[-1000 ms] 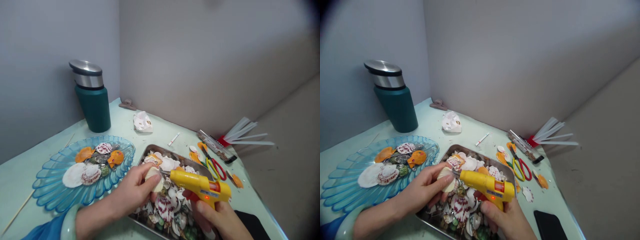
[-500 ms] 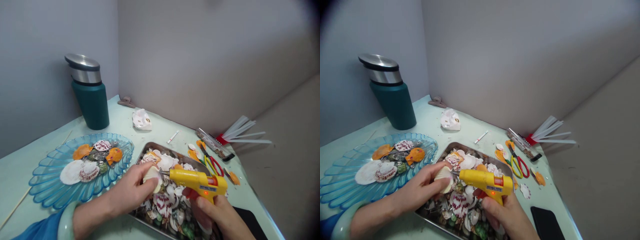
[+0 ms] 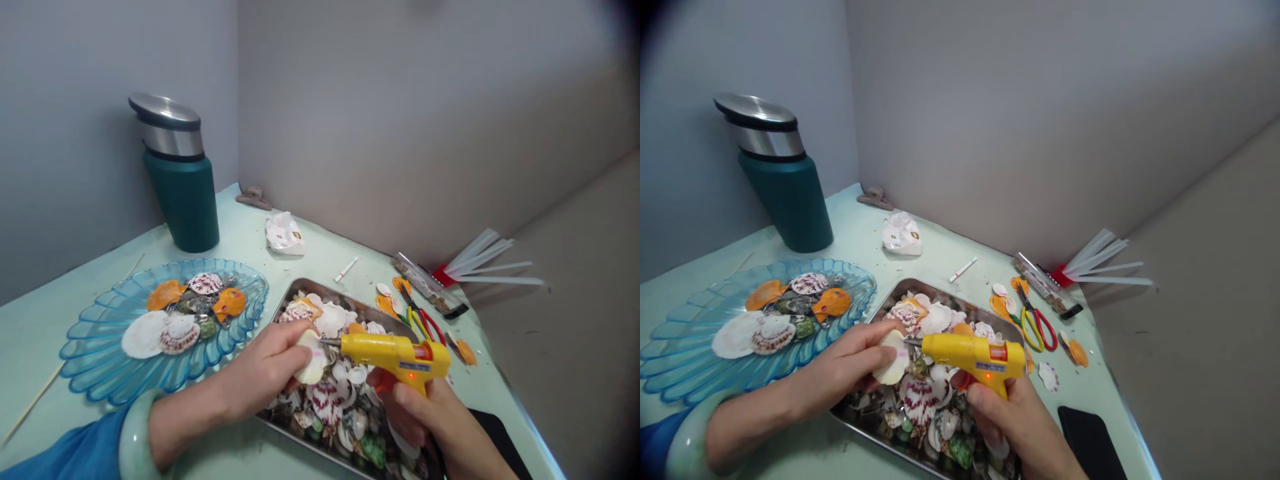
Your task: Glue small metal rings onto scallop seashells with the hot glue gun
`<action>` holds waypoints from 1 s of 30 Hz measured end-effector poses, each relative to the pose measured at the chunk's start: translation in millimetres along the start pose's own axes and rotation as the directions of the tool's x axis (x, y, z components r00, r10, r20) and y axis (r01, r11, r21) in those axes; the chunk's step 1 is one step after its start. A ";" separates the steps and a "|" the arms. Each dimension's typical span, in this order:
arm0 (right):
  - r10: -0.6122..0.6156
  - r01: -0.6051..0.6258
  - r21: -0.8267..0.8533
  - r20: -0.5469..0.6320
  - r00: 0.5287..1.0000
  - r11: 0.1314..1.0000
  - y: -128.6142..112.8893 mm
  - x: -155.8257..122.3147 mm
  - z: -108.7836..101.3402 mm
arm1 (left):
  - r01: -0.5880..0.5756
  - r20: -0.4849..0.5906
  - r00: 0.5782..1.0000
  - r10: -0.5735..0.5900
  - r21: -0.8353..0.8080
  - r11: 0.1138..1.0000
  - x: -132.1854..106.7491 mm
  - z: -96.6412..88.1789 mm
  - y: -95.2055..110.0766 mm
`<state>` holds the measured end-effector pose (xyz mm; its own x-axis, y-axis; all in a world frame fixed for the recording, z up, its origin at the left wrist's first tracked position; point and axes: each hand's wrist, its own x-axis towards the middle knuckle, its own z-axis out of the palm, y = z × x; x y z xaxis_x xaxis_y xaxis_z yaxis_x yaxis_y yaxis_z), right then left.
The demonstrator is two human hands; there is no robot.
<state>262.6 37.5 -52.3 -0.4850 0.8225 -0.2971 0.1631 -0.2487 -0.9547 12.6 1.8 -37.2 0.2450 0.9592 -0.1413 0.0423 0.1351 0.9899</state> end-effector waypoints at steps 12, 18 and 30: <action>0.005 -0.007 0.040 0.068 0.998 0.999 -3.8 -0.7 -4.9 | -0.001 0.017 1.000 0.000 0.067 0.998 0.0 0.0 2.1; 0.001 0.000 -0.004 0.083 0.997 1.000 -2.7 0.3 -9.8 | -0.001 0.033 0.999 -0.001 0.079 0.997 0.7 -0.4 -1.5; 0.014 -0.015 0.014 0.084 0.996 1.000 -1.7 -0.5 -14.3 | 0.013 0.019 1.000 -0.015 0.095 0.995 1.5 -0.3 0.8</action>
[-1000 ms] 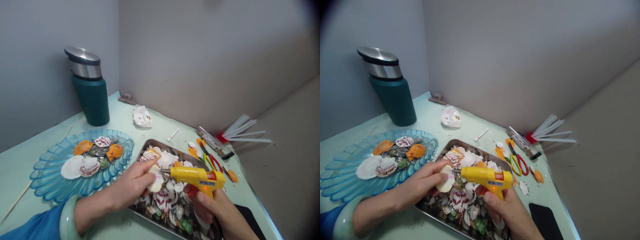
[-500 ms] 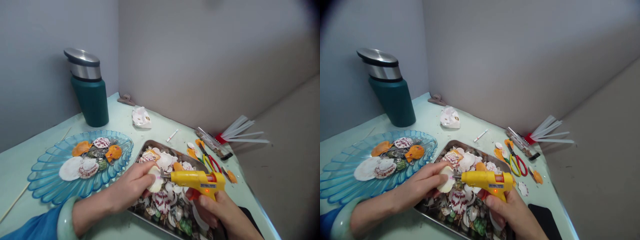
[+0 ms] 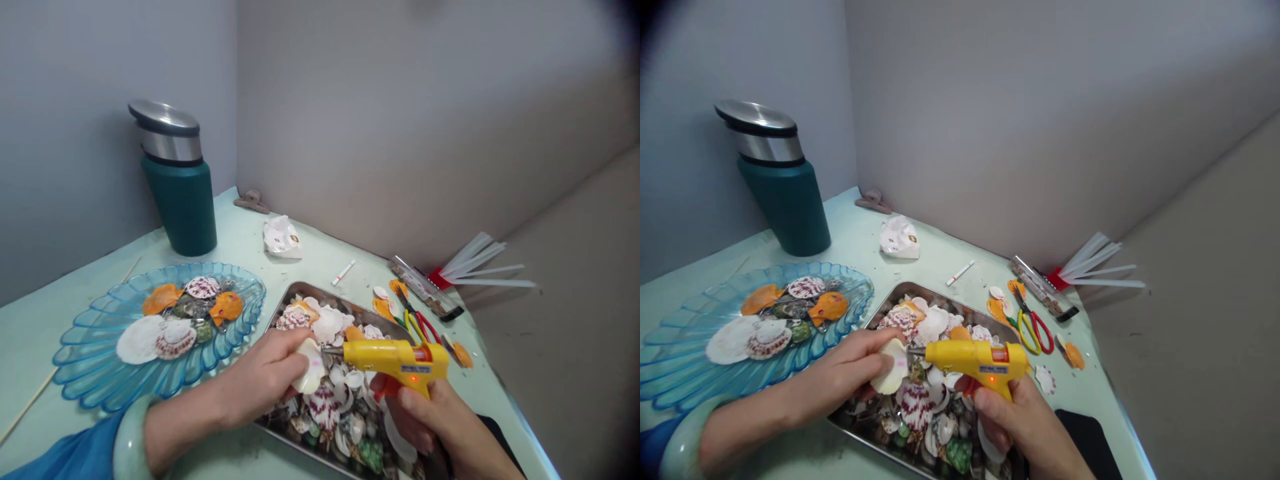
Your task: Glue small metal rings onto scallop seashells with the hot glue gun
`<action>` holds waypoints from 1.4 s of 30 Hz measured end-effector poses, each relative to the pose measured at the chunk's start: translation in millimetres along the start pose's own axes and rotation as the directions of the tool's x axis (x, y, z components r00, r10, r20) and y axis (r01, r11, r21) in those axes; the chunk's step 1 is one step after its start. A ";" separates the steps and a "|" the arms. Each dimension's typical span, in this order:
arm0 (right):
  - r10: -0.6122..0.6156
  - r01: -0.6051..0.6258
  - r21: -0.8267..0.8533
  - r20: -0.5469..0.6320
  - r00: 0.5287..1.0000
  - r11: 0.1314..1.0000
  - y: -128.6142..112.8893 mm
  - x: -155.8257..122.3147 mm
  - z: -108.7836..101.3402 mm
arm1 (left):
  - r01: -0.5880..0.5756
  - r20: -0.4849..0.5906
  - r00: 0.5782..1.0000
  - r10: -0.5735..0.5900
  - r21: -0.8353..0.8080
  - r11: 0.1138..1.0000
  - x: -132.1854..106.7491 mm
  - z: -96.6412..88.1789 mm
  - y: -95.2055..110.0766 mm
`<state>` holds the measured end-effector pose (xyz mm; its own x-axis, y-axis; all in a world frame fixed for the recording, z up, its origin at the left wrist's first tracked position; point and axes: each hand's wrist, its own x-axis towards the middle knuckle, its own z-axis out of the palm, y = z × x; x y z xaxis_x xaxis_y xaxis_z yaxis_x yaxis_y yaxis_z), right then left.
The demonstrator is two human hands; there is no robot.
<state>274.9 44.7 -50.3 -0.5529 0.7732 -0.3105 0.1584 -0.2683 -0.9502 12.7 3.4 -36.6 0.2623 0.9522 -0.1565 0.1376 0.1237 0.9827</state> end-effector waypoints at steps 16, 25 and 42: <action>0.003 -0.004 -0.047 -0.024 1.000 0.999 -4.5 -2.8 2.2 | -0.016 0.009 1.000 0.016 0.045 0.999 0.4 1.0 -1.2; -0.001 0.001 -0.044 -0.002 1.000 0.999 -5.1 -0.6 1.6 | 0.008 0.021 1.000 -0.009 0.051 0.999 1.8 0.7 0.7; -0.018 0.017 0.018 0.022 1.000 1.000 0.4 2.2 1.0 | -0.010 0.012 1.000 0.010 0.016 1.000 1.9 0.4 -2.4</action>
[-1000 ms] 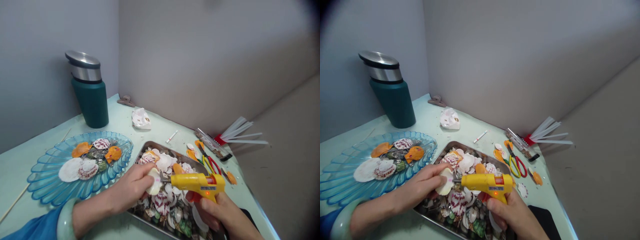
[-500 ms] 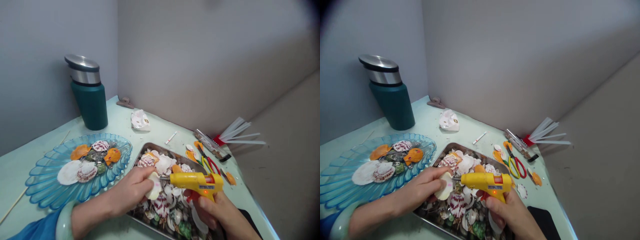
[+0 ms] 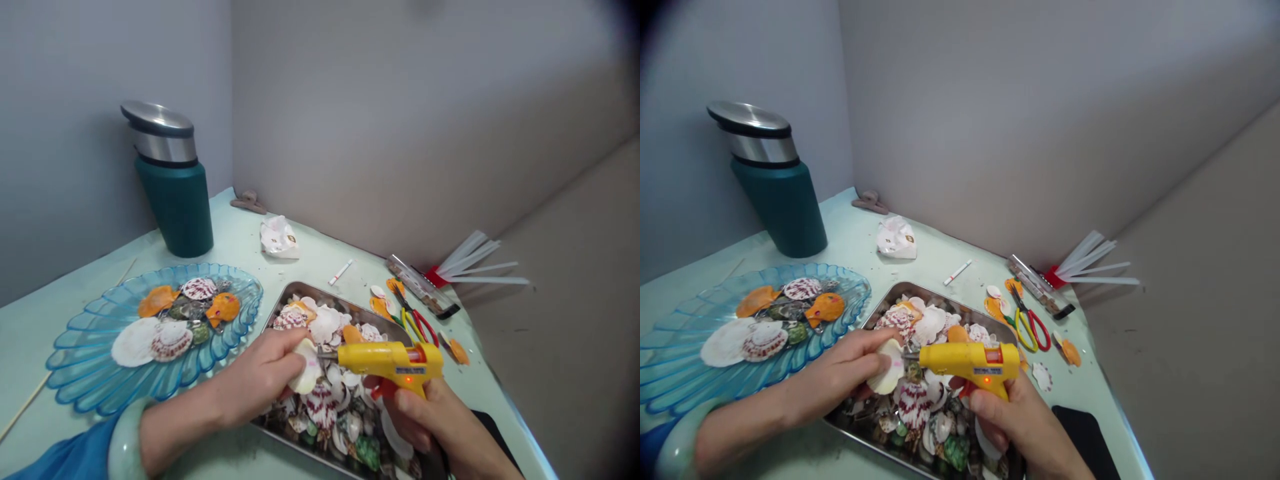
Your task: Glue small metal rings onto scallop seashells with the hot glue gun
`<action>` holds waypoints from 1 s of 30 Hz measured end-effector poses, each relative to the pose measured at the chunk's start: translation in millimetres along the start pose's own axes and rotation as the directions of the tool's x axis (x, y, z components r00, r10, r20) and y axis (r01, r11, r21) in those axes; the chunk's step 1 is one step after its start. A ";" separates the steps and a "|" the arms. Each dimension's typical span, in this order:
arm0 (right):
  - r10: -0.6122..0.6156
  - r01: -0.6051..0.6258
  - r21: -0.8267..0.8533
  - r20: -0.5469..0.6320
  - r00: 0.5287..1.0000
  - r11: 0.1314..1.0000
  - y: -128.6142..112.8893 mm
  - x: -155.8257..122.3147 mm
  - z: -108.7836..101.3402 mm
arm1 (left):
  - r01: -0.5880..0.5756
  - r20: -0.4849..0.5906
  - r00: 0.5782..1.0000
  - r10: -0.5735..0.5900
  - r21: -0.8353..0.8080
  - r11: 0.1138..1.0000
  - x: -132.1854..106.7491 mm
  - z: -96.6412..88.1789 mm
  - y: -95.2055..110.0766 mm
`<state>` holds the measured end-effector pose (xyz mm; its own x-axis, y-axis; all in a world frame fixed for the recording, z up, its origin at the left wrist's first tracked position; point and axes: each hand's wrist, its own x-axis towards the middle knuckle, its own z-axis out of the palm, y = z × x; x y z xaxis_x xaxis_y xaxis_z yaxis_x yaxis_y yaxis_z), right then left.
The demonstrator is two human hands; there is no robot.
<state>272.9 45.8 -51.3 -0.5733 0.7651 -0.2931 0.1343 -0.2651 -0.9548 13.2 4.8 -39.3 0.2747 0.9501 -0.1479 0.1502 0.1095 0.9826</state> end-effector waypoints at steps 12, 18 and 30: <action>-0.024 -0.026 -0.202 -0.245 0.969 0.979 -14.0 -9.9 -15.3 | 0.057 -0.075 0.995 -0.073 -0.194 0.979 3.3 2.2 0.5; -0.191 -0.186 -0.743 -0.391 0.901 0.643 -23.3 -17.0 -13.4 | -0.013 -0.068 0.998 -0.003 -0.238 0.971 3.9 4.2 0.4; -0.245 -0.192 -0.980 -0.198 0.949 0.052 -15.1 -21.4 2.2 | -0.029 -0.057 0.998 0.014 -0.274 0.961 5.0 3.4 7.0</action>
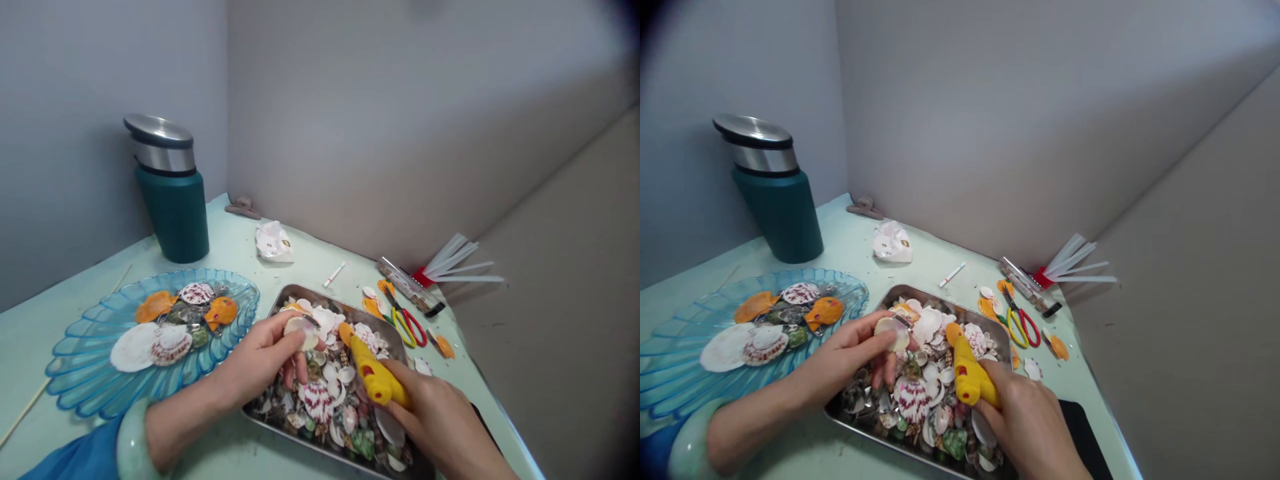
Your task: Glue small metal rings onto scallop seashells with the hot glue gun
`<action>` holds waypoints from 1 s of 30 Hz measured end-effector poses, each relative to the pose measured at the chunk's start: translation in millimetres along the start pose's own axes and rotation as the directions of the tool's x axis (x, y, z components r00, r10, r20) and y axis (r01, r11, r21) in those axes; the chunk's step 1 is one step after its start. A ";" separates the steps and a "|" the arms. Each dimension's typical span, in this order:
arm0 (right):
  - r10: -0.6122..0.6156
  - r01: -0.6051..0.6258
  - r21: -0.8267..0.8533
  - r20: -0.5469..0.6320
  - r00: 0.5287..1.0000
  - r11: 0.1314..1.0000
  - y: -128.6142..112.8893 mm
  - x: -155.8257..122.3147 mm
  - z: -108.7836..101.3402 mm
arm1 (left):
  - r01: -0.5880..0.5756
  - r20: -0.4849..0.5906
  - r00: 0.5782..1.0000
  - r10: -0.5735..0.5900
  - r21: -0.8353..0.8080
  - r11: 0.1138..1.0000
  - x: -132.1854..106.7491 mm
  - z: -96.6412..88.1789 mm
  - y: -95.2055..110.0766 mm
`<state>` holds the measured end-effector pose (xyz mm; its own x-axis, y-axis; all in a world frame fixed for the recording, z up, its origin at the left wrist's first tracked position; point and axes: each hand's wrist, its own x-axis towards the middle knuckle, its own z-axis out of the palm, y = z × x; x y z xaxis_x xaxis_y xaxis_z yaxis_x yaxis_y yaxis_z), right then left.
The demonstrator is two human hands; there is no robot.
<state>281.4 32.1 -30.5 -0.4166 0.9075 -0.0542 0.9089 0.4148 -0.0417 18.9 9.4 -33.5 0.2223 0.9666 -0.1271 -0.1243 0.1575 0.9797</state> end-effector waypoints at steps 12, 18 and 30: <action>-0.131 0.246 0.318 -0.343 0.930 0.916 -31.7 9.6 -42.6 | 0.005 0.038 0.999 -0.004 -0.022 1.000 -1.4 -0.1 -3.6; -0.162 0.317 0.383 -0.384 0.909 0.868 -79.1 29.9 -35.8 | -0.056 0.103 0.993 0.061 -0.051 0.997 -4.3 -2.3 -6.0; -0.226 0.474 0.445 -0.502 0.835 0.760 -81.5 32.1 -24.4 | -0.060 0.135 0.989 0.065 -0.038 0.997 -6.1 -2.8 -11.3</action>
<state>194.3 29.0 -4.5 -0.5458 0.6971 0.4649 0.4864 0.7154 -0.5016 16.2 2.3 -44.2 0.3428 0.9385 -0.0411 -0.1738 0.1064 0.9790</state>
